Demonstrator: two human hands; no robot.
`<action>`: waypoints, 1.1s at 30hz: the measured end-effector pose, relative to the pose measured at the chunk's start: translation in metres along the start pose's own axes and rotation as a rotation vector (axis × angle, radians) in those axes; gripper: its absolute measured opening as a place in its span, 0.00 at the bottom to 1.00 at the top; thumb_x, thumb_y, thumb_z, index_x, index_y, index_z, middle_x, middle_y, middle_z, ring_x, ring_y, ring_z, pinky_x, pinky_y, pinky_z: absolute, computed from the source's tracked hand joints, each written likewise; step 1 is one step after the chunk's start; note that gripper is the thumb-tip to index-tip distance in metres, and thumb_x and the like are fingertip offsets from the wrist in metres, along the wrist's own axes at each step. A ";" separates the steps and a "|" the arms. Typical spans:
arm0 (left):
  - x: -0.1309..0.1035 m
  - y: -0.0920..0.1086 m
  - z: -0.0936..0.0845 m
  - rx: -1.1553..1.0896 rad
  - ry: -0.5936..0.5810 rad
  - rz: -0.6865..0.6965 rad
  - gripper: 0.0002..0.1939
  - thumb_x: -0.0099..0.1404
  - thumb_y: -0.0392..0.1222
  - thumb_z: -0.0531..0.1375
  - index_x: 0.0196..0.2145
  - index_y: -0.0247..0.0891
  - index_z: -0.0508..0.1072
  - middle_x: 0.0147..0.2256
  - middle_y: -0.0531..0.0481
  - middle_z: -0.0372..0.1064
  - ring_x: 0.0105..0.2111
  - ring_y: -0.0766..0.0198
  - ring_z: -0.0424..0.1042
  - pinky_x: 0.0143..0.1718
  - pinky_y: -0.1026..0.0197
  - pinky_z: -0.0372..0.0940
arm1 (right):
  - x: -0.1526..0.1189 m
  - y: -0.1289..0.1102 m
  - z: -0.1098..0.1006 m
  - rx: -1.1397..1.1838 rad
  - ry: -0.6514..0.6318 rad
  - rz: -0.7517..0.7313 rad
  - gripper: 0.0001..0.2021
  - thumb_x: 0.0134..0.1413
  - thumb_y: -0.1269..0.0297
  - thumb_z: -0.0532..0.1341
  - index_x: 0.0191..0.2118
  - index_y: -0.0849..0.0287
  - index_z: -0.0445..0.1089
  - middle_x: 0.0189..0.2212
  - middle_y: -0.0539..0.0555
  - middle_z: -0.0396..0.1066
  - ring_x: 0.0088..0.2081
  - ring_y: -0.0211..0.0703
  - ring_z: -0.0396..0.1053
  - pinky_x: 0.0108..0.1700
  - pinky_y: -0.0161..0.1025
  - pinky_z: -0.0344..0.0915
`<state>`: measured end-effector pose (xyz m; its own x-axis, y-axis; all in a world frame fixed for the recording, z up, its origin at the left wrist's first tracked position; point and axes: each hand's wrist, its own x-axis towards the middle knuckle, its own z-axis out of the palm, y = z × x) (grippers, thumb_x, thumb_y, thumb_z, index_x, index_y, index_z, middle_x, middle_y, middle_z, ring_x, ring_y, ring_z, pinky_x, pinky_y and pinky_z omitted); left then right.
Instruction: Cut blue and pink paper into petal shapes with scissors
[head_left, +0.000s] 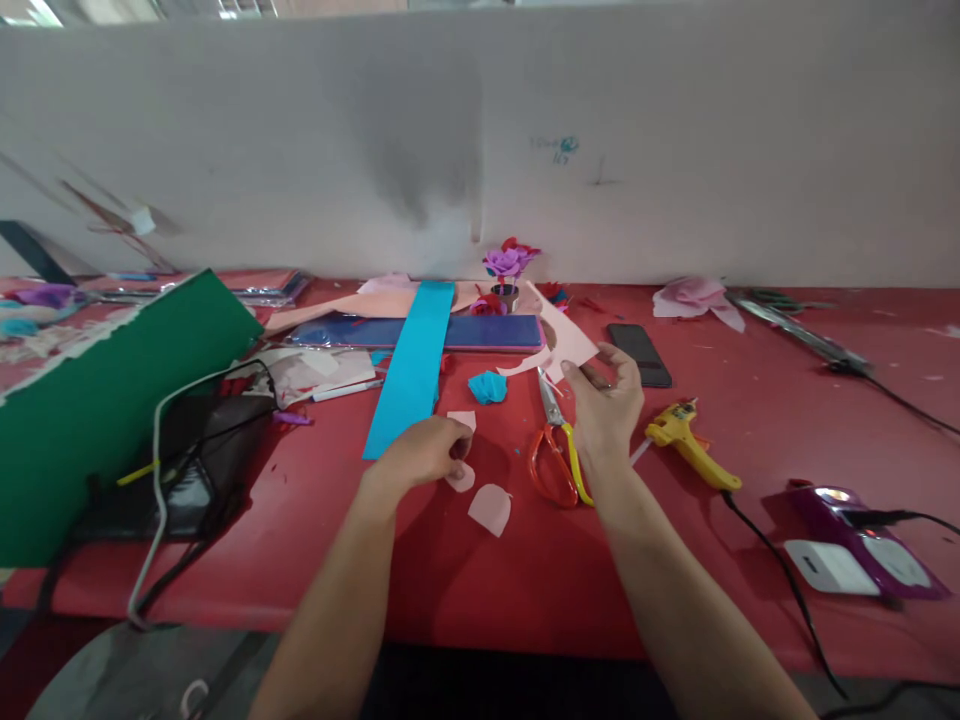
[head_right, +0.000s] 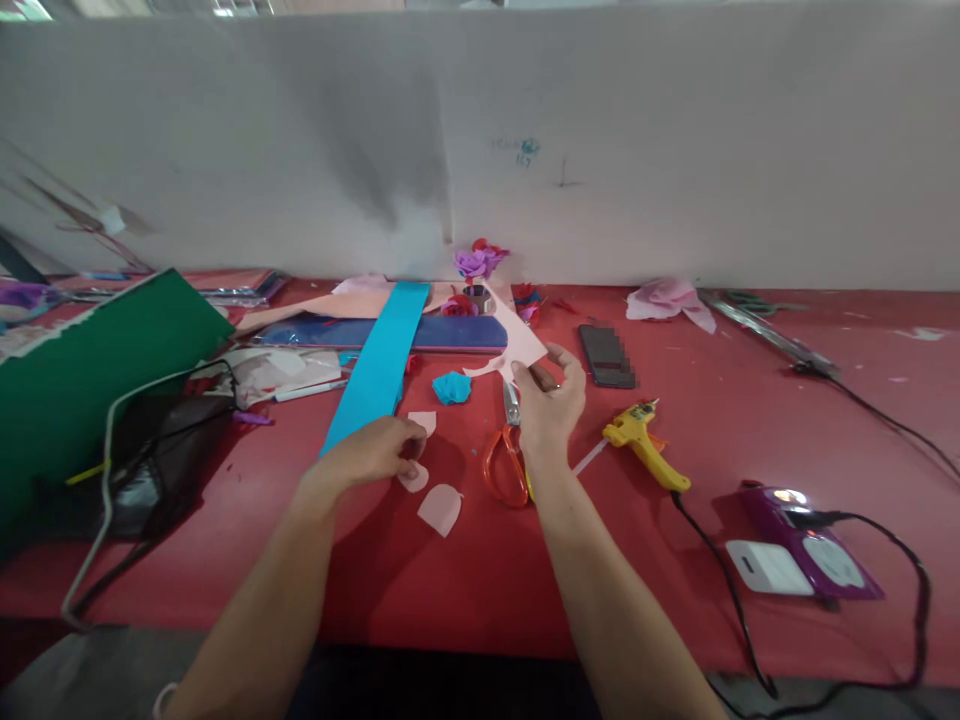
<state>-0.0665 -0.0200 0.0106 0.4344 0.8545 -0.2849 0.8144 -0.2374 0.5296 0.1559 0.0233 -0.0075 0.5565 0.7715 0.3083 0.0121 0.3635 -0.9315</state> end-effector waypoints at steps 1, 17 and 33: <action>0.000 0.000 -0.001 -0.041 -0.001 0.018 0.03 0.51 0.37 0.61 0.25 0.40 0.69 0.27 0.52 0.70 0.28 0.62 0.67 0.26 0.62 0.53 | 0.002 0.000 0.000 0.072 0.023 0.053 0.23 0.40 0.68 0.69 0.46 0.57 0.68 0.46 0.54 0.71 0.38 0.40 0.74 0.41 0.39 0.71; 0.026 0.057 -0.010 -1.123 0.694 0.146 0.12 0.54 0.43 0.64 0.37 0.38 0.75 0.31 0.50 0.72 0.28 0.67 0.68 0.29 0.65 0.62 | -0.024 -0.017 0.013 0.179 -0.284 0.372 0.07 0.42 0.61 0.69 0.28 0.59 0.76 0.23 0.48 0.73 0.25 0.36 0.67 0.27 0.33 0.61; 0.039 0.039 0.011 -1.301 0.805 0.000 0.12 0.48 0.44 0.69 0.29 0.36 0.76 0.27 0.51 0.71 0.26 0.68 0.67 0.29 0.65 0.61 | -0.043 -0.025 0.019 0.096 -0.639 0.427 0.05 0.44 0.64 0.66 0.25 0.59 0.75 0.19 0.49 0.71 0.22 0.36 0.65 0.28 0.34 0.63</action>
<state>-0.0138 -0.0010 0.0111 -0.2327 0.9724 -0.0163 -0.2641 -0.0470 0.9633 0.1162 -0.0086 0.0061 -0.0909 0.9959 0.0048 -0.1839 -0.0120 -0.9829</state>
